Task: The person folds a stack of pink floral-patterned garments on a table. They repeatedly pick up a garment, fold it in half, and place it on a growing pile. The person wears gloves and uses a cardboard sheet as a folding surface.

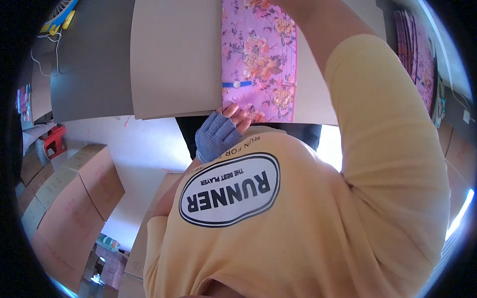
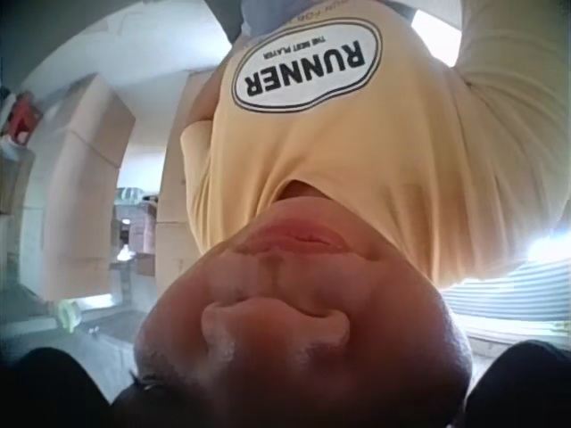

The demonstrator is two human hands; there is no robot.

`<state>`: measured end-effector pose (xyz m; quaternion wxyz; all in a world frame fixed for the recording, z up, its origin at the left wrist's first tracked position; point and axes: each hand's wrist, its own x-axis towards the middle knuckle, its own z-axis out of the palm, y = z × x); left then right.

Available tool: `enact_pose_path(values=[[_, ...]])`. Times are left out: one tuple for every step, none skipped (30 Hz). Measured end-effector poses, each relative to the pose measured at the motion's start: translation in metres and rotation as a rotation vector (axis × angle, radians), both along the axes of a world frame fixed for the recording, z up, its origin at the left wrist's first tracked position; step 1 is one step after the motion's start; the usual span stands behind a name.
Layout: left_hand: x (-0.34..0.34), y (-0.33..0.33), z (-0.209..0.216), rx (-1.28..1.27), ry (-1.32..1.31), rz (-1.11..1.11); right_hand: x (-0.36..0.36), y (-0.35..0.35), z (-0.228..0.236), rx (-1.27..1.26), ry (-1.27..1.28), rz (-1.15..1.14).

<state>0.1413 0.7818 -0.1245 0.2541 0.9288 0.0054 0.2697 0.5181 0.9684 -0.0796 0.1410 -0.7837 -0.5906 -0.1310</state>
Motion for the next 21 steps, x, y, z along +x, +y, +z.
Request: enact_pose_path(values=[[0.001,0.002,-0.001,-0.014,-0.018,-0.012,-0.005,-0.006,-0.005,-0.009,-0.035,0.010],[0.002,0.003,-0.002,-0.029,-0.037,-0.027,-0.010,-0.014,-0.010,-0.019,-0.071,0.016],[0.004,0.004,-0.001,-0.044,-0.058,-0.040,-0.017,-0.021,-0.016,-0.009,-0.090,0.033],[0.004,0.004,0.004,-0.134,-0.092,-0.053,-0.027,-0.030,-0.024,0.000,-0.109,0.049],[0.001,0.000,0.004,-0.265,-0.108,0.025,-0.037,-0.038,-0.029,0.011,-0.135,0.062],[-0.002,-0.005,0.004,-0.392,-0.125,0.103,-0.051,-0.048,-0.031,-0.021,-0.105,0.082],[-0.004,-0.012,0.007,-0.515,-0.144,0.182,-0.068,-0.060,-0.029,-0.047,-0.078,0.104],[-0.005,-0.024,0.013,-0.980,-0.162,0.260,-0.086,-0.073,-0.026,-0.082,-0.063,0.124],[-0.006,-0.026,0.021,-1.120,-0.133,0.342,-0.104,-0.085,-0.022,-0.115,-0.046,0.144],[-0.007,-0.028,0.029,-1.251,-0.103,0.456,-0.125,-0.089,-0.028,-0.142,-0.015,0.191],[-0.007,-0.028,0.036,-1.389,-0.060,0.519,-0.136,-0.104,-0.042,-0.030,-0.056,0.229],[-0.008,-0.022,0.031,-1.402,0.030,0.476,-0.145,-0.114,-0.049,0.088,-0.097,0.285],[-0.010,-0.017,0.028,-1.429,0.180,0.490,-0.160,-0.120,-0.041,-0.042,-0.081,0.310],[-0.008,-0.013,0.028,-1.454,0.342,0.500,-0.174,-0.133,-0.029,-0.178,-0.060,0.325],[-0.007,-0.008,0.027,-1.470,0.504,0.512,-0.188,-0.144,-0.022,-0.310,-0.037,0.342],[-0.001,-0.001,0.023,-1.369,0.607,0.545,-0.195,-0.152,-0.019,-0.288,-0.024,0.378],[0.002,0.002,0.018,-1.356,0.604,0.520,-0.204,-0.161,-0.020,-0.266,-0.009,0.417],[0.007,0.004,0.013,-1.344,0.594,0.496,-0.211,-0.168,-0.022,-0.243,0.001,0.459],[0.009,0.006,0.011,-1.333,0.584,0.472,-0.219,-0.174,-0.023,-0.259,0.042,0.470],[0.017,0.005,0.014,-1.249,0.701,0.463,-0.224,-0.179,-0.024,-0.273,0.074,0.476],[0.022,0.004,0.017,-1.325,0.777,0.453,-0.226,-0.182,-0.027,-0.283,0.103,0.485]])
